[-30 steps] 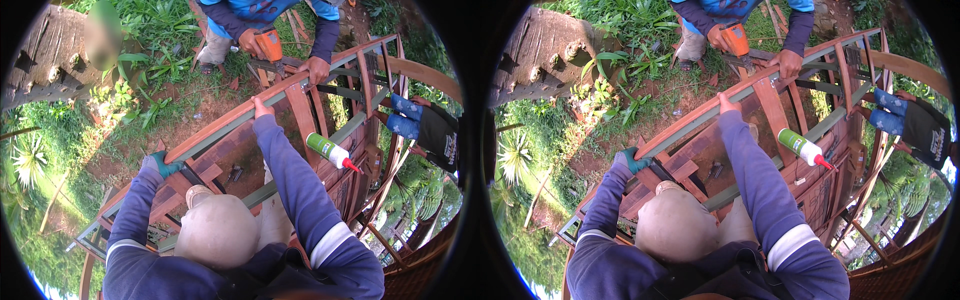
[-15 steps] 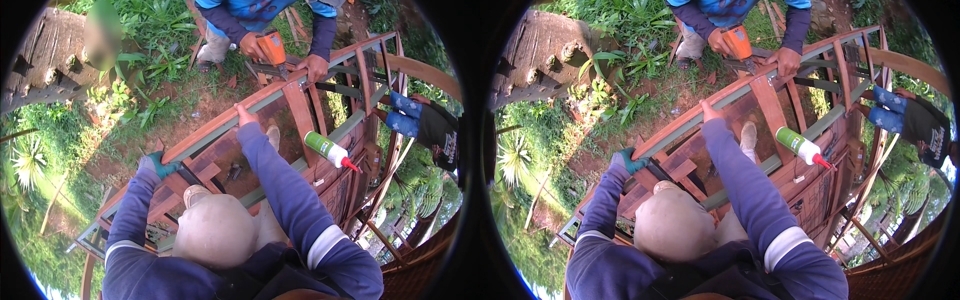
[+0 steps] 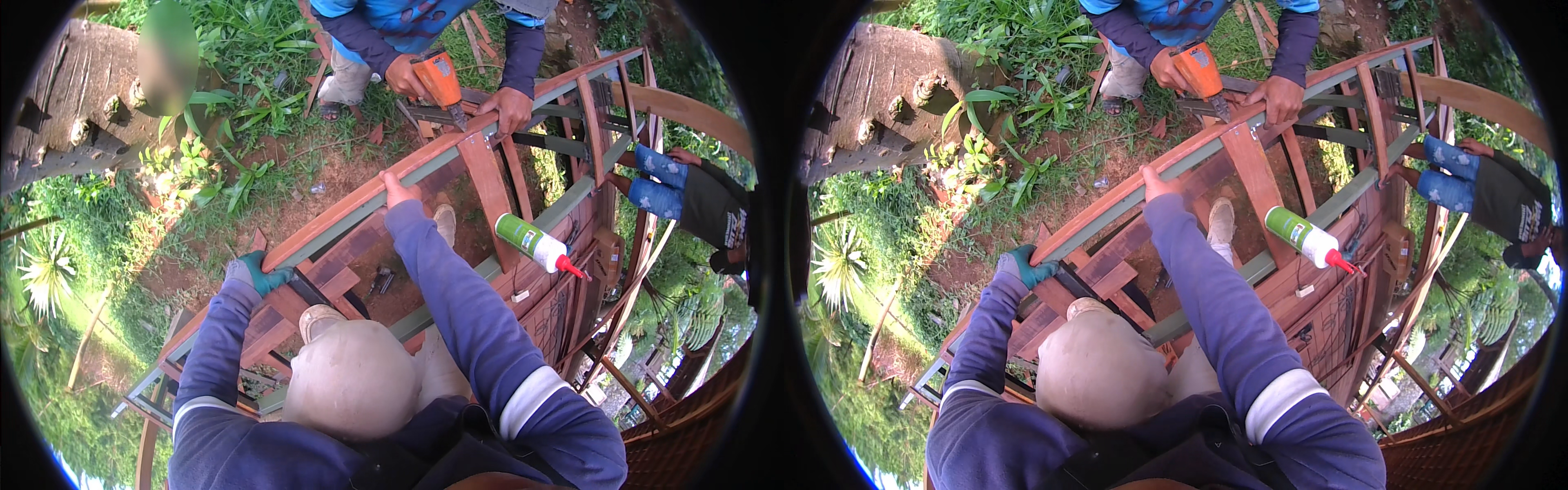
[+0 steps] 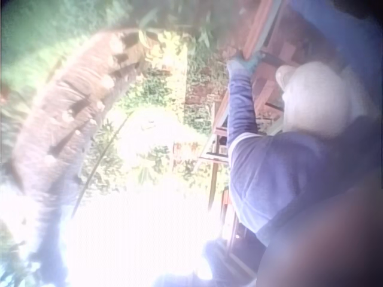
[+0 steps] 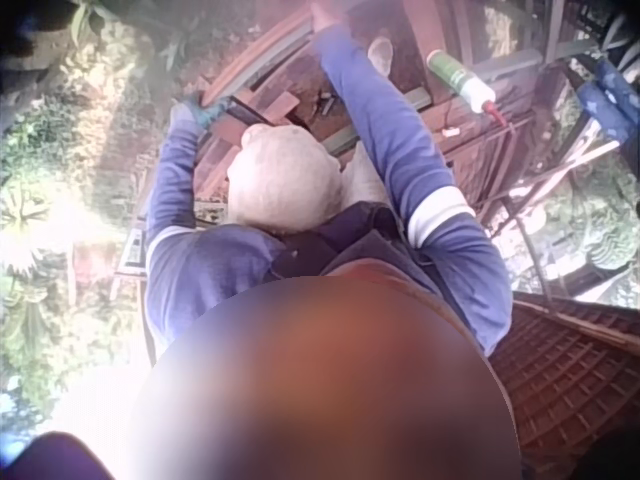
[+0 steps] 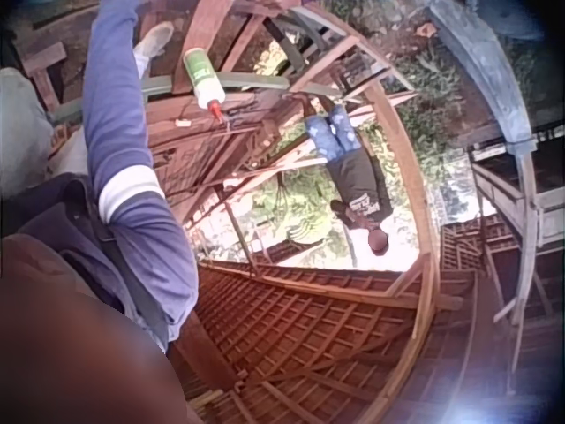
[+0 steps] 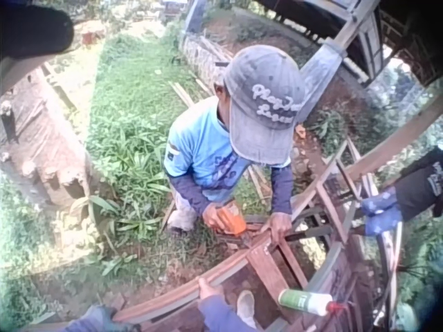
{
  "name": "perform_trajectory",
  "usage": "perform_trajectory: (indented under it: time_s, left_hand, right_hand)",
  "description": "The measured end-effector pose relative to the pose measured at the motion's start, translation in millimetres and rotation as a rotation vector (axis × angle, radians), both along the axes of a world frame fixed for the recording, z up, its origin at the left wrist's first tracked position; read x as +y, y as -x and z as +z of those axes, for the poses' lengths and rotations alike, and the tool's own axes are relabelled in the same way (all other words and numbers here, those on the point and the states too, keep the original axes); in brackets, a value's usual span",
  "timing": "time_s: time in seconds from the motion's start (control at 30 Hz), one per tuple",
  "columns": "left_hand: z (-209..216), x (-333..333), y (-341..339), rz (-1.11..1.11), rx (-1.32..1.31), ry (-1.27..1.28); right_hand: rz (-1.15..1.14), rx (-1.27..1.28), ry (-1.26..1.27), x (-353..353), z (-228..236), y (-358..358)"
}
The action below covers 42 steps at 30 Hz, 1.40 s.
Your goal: The person uses a cordless drill to fasten wooden planks onto a wooden frame structure. They position the planks, apply glue, and secure them with screws while other workers assist nearby.
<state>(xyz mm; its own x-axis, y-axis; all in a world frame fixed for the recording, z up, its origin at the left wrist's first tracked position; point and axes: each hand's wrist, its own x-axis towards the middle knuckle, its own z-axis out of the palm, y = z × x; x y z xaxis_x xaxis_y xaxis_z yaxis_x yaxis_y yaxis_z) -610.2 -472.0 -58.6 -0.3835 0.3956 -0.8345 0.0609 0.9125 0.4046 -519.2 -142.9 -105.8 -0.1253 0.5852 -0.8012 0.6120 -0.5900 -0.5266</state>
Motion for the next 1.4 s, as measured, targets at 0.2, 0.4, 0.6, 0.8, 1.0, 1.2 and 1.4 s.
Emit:
perform_trajectory:
  time_s: [0.2,0.4,0.6,0.8,1.0,1.2,1.4]
  left_hand:
    - [0.6,-0.1,0.7,0.006,-0.027,0.004]
    - [0.5,-0.6,-0.4,-0.008,0.006,-0.023]
    - [0.1,-0.5,0.9,0.002,-0.023,0.001]
    - [-0.7,-0.5,0.6,-0.014,-0.006,-0.007]
    - [-1.1,-1.1,0.0,-0.005,0.004,-0.02]
    - [0.0,-0.8,0.6,-0.006,-0.009,-0.006]
    - [1.9,0.3,1.5,-0.015,-0.005,-0.013]
  right_hand:
    - [0.017,-0.028,0.017,2.6,-5.6,-3.0]
    - [-0.007,0.003,0.025,3.1,-19.5,-6.7]
    - [-0.011,0.002,0.016,3.1,-20.6,-7.6]
    - [0.022,-0.021,0.007,3.7,-15.3,-5.5]
    - [0.019,-0.017,-0.021,1.1,-11.8,-4.2]
    - [0.018,-0.028,-0.042,0.3,-10.5,-3.4]
    - [0.015,0.015,-0.006,1.8,-11.7,-4.8]
